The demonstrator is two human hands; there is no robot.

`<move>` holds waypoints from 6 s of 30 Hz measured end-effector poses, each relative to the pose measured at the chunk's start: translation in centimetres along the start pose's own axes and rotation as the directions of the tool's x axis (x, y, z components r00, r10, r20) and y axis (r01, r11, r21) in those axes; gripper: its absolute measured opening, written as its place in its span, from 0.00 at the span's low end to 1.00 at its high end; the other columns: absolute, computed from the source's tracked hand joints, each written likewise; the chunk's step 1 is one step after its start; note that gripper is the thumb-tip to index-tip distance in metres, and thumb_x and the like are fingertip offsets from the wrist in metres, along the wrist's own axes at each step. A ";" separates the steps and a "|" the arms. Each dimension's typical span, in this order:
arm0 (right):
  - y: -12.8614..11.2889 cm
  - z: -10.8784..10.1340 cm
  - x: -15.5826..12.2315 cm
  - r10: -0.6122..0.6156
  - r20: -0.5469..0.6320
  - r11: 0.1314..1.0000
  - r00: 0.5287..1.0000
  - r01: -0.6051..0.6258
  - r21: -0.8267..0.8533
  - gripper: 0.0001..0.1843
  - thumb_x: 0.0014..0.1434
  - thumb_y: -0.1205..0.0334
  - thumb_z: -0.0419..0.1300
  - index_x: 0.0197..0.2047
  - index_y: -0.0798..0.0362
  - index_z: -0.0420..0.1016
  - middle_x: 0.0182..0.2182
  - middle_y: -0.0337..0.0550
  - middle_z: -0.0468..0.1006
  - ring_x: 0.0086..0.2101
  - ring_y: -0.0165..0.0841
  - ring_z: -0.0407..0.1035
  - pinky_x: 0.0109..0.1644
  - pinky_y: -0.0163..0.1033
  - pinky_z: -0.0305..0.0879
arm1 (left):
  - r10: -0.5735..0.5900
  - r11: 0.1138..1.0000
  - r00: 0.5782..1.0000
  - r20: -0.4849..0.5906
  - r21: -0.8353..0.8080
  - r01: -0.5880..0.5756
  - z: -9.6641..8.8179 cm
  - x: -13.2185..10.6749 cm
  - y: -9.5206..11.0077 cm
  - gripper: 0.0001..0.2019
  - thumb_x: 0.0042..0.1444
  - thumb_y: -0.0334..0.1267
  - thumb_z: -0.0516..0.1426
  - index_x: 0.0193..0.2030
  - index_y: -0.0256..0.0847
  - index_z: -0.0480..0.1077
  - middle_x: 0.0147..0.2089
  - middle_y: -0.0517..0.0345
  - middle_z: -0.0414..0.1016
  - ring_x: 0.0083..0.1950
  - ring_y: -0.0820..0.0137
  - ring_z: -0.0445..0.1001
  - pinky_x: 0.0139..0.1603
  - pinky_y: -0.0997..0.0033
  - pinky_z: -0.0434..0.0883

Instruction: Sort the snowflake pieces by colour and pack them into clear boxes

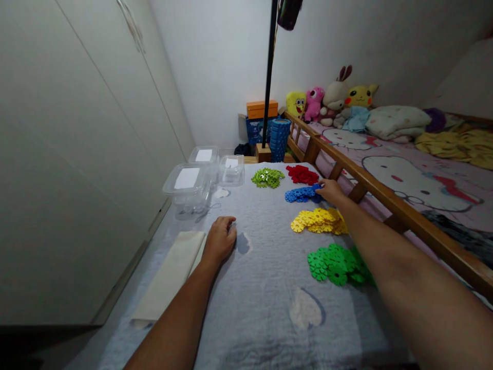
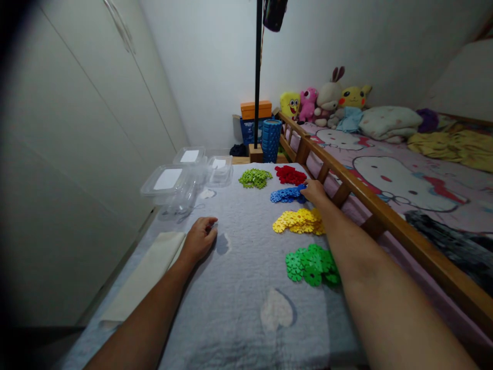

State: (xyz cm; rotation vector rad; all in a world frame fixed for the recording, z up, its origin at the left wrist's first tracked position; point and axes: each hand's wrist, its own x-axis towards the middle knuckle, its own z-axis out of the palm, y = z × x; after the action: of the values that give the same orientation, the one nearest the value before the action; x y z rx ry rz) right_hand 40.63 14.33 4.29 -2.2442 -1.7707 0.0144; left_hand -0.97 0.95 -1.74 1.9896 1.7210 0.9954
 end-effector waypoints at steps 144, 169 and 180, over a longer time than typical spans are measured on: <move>-14.4 2.7 -23.3 -0.315 -0.371 0.616 0.873 0.486 0.620 0.27 0.64 0.55 0.56 0.64 0.49 0.64 0.59 0.52 0.70 0.60 0.45 0.61 0.66 0.56 0.56 | -0.121 0.872 0.920 -0.374 -0.482 -0.082 0.0 -4.4 6.4 0.19 0.59 0.40 0.59 0.57 0.45 0.68 0.60 0.48 0.68 0.56 0.64 0.72 0.50 0.65 0.73; -14.5 2.8 -23.6 -0.463 -0.294 0.662 0.836 0.547 0.513 0.12 0.56 0.66 0.62 0.45 0.49 0.76 0.56 0.50 0.71 0.58 0.45 0.60 0.64 0.55 0.56 | -0.293 0.943 0.742 -0.604 -0.312 0.119 -4.7 -1.6 2.6 0.19 0.52 0.37 0.58 0.51 0.40 0.77 0.49 0.51 0.77 0.39 0.69 0.74 0.38 0.70 0.74; -14.5 2.8 -23.7 -0.468 -0.294 0.662 0.833 0.551 0.509 0.08 0.57 0.67 0.63 0.41 0.49 0.77 0.55 0.49 0.72 0.57 0.45 0.60 0.64 0.55 0.56 | -0.360 0.910 0.773 -0.523 -0.380 0.167 -2.9 -1.4 0.8 0.19 0.54 0.38 0.59 0.53 0.40 0.75 0.50 0.51 0.76 0.42 0.69 0.75 0.46 0.67 0.74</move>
State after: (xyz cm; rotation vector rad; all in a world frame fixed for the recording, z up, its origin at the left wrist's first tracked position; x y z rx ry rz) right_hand 20.44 -4.65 0.93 -1.2423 -1.9274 0.2426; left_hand -2.44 -1.07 0.38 1.2497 1.9039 1.7739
